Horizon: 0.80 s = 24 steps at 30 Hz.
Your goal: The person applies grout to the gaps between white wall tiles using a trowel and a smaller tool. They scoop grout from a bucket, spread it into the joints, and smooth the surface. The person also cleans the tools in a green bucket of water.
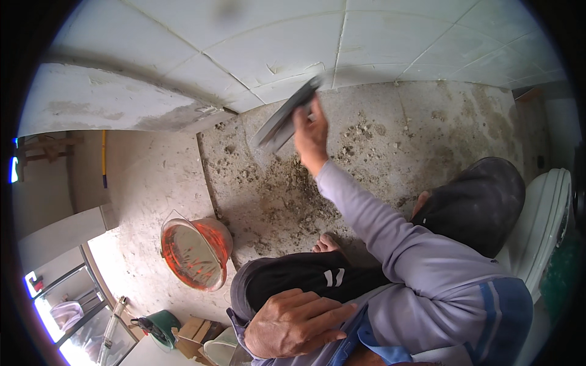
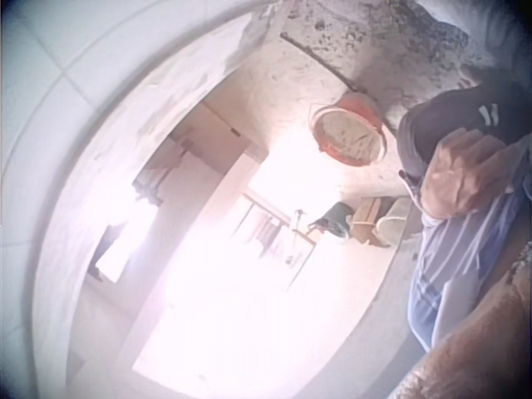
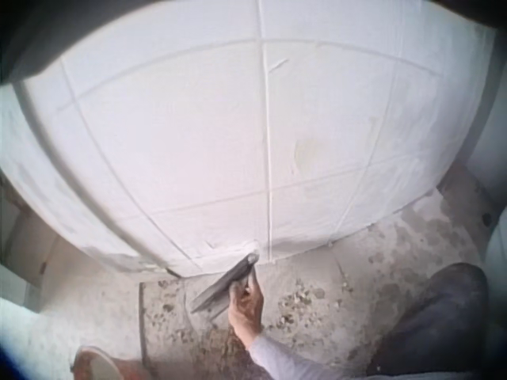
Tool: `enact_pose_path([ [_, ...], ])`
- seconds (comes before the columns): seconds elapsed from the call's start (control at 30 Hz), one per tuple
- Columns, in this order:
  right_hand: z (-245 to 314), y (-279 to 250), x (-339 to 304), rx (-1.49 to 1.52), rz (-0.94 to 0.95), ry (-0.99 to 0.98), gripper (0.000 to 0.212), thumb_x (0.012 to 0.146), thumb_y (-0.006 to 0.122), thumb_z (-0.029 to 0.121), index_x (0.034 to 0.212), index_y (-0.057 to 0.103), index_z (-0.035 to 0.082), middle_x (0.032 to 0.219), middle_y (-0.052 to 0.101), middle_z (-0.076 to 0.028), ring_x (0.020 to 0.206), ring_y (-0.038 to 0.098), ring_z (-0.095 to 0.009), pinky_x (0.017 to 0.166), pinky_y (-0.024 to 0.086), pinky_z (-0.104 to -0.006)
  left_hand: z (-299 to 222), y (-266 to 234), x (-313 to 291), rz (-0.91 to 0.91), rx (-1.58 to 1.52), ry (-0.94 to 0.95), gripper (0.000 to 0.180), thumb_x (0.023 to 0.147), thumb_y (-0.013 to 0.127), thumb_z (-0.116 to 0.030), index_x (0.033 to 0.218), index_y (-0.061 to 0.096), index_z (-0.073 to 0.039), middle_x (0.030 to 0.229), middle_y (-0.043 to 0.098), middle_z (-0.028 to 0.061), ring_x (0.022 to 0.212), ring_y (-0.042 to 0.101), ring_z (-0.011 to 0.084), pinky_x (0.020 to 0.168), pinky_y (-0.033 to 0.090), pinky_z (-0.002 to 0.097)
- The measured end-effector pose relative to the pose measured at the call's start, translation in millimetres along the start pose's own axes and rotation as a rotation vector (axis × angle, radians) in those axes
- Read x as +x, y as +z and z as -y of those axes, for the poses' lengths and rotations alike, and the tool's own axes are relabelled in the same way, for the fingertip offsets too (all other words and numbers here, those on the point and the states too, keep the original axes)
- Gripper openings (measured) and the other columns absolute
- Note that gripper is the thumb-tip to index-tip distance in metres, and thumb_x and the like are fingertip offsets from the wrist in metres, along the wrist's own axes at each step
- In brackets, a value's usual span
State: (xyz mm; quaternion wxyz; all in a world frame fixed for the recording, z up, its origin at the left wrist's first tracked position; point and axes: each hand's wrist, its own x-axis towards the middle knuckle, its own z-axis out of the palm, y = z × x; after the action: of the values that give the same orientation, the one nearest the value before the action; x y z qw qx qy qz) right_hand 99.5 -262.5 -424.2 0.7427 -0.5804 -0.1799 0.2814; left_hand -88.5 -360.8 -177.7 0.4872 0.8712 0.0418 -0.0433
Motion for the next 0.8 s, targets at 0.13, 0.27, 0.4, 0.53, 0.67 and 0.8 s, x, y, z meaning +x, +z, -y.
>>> enact_pose_path([
  [0.13,0.9,9.3,42.7,-0.012,-0.167,-0.024,0.059,0.097,0.047,0.025,0.145,0.022,0.001,0.125,0.039,-0.017,0.108,0.053,-0.024,0.089,0.051,-0.0342,2.5,1.2,-0.4,0.025,-0.005,0.025,0.038,0.082,0.067,-0.034,0.108,0.066,-0.007,0.086,0.066,0.0007,0.065,0.060,0.0129,0.056,0.046,0.0267],
  [0.27,-18.7,51.9,-3.1,-0.238,0.205,0.019,0.057,0.094,0.051,0.015,0.145,0.029,0.002,0.108,0.054,-0.016,0.101,0.056,-0.025,0.095,0.047,-0.0370,-3.3,-1.6,4.1,0.021,0.001,0.005,0.037,0.081,0.069,-0.033,0.107,0.067,-0.008,0.085,0.066,0.0006,0.065,0.060,0.0128,0.056,0.046,0.0260],
  [0.4,-18.2,42.0,-8.0,-0.186,0.027,-0.088,0.061,0.093,0.054,0.016,0.146,0.027,0.004,0.106,0.054,-0.013,0.092,0.055,-0.020,0.086,0.049,-0.0345,-7.2,-0.1,-4.6,0.032,-0.007,-0.030,0.036,0.080,0.069,-0.032,0.106,0.067,-0.008,0.084,0.066,0.0005,0.064,0.060,0.0132,0.056,0.047,0.0260],
  [0.53,-3.6,30.9,25.1,-0.137,-0.164,0.013,0.065,0.094,0.051,0.018,0.148,0.019,0.003,0.107,0.048,-0.013,0.089,0.052,-0.017,0.082,0.048,-0.0318,6.7,2.4,-3.3,0.011,-0.013,0.047,0.035,0.080,0.070,-0.031,0.105,0.067,-0.008,0.082,0.066,0.0006,0.063,0.060,0.0133,0.056,0.047,0.0268],
  [0.67,-16.9,58.1,0.9,-0.244,0.307,0.143,0.056,0.090,0.056,0.014,0.140,0.036,-0.002,0.117,0.054,-0.022,0.110,0.055,-0.030,0.097,0.043,-0.0375,-1.6,2.7,-4.8,0.005,-0.034,0.026,0.034,0.080,0.070,-0.030,0.105,0.067,-0.008,0.081,0.066,0.0008,0.061,0.060,0.0128,0.055,0.047,0.0269],
  [0.8,-15.3,37.3,-12.4,-0.090,0.216,0.054,0.061,0.092,0.059,0.024,0.143,0.033,0.003,0.121,0.057,-0.019,0.113,0.056,-0.027,0.099,0.045,-0.0385,4.5,10.5,-12.8,-0.071,-0.015,0.105,0.032,0.079,0.070,-0.033,0.102,0.070,-0.011,0.077,0.067,-0.0027,0.053,0.057,0.0101,0.044,0.039,0.0250],
])
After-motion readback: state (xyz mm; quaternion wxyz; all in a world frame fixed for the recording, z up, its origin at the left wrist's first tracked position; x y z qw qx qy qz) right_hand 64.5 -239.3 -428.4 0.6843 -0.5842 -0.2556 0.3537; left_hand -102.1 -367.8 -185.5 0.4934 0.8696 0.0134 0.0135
